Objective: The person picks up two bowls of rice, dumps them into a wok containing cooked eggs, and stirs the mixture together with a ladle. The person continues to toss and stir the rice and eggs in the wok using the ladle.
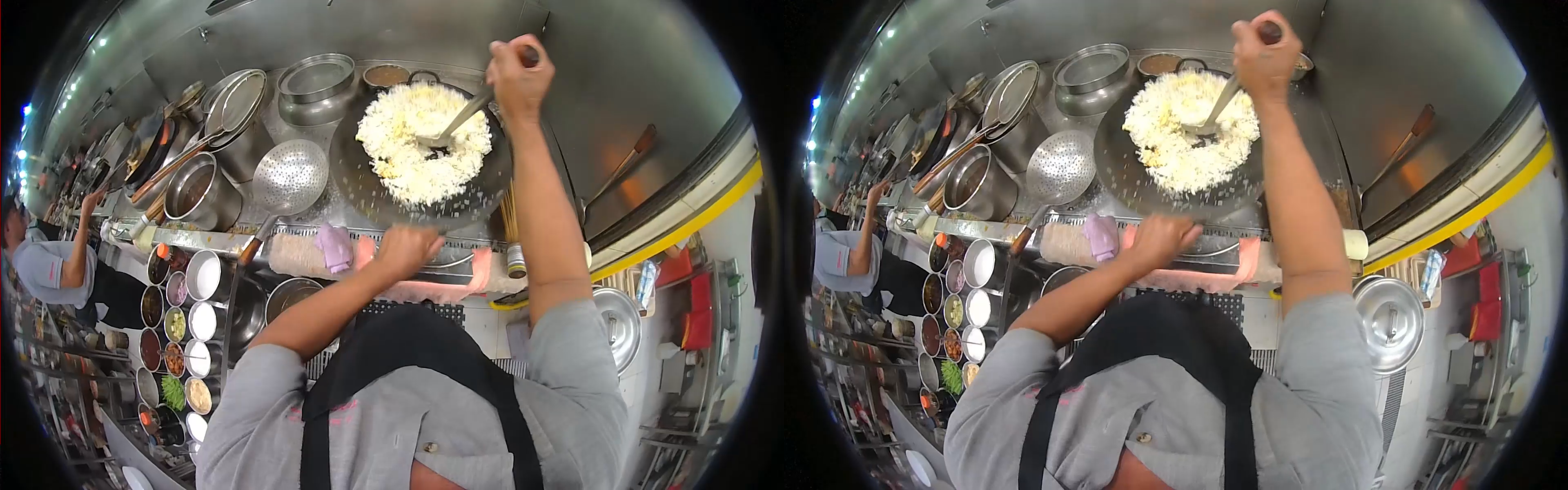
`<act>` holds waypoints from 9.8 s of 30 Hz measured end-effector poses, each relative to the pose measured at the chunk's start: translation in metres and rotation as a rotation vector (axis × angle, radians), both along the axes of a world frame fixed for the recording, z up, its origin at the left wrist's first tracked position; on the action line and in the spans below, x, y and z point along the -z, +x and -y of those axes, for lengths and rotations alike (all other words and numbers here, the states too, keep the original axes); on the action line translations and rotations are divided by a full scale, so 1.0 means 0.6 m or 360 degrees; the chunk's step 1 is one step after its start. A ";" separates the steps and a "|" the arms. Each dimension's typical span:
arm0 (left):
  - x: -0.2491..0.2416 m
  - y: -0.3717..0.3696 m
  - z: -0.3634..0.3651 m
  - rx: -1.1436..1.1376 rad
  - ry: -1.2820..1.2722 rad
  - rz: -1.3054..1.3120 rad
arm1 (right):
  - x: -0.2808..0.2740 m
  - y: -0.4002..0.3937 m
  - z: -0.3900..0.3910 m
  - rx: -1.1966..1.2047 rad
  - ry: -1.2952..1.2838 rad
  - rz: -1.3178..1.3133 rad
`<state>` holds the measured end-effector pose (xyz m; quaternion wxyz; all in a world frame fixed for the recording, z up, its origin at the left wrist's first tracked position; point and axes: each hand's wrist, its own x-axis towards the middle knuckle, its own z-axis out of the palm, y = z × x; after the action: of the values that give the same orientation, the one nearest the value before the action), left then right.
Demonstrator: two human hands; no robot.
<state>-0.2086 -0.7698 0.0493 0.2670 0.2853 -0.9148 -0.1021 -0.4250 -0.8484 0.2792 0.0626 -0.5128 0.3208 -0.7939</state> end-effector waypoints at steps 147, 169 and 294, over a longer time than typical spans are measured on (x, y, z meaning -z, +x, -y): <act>-0.048 -0.123 0.079 -0.0223 0.0102 0.0016 | -0.052 -0.009 0.069 0.0089 0.0275 -0.0076; -0.079 -0.049 0.076 -0.0087 -0.0006 -0.0032 | -0.102 0.085 -0.064 0.0187 0.0211 -0.0200; 0.063 -0.127 0.206 -0.0093 0.0160 -0.0008 | -0.003 -0.091 0.051 -0.0015 0.0220 -0.0141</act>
<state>-0.2846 -0.8937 0.0116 0.2574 0.3247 -0.8991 -0.1410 -0.4794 -0.8792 0.2807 0.0873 -0.5432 0.3751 -0.7461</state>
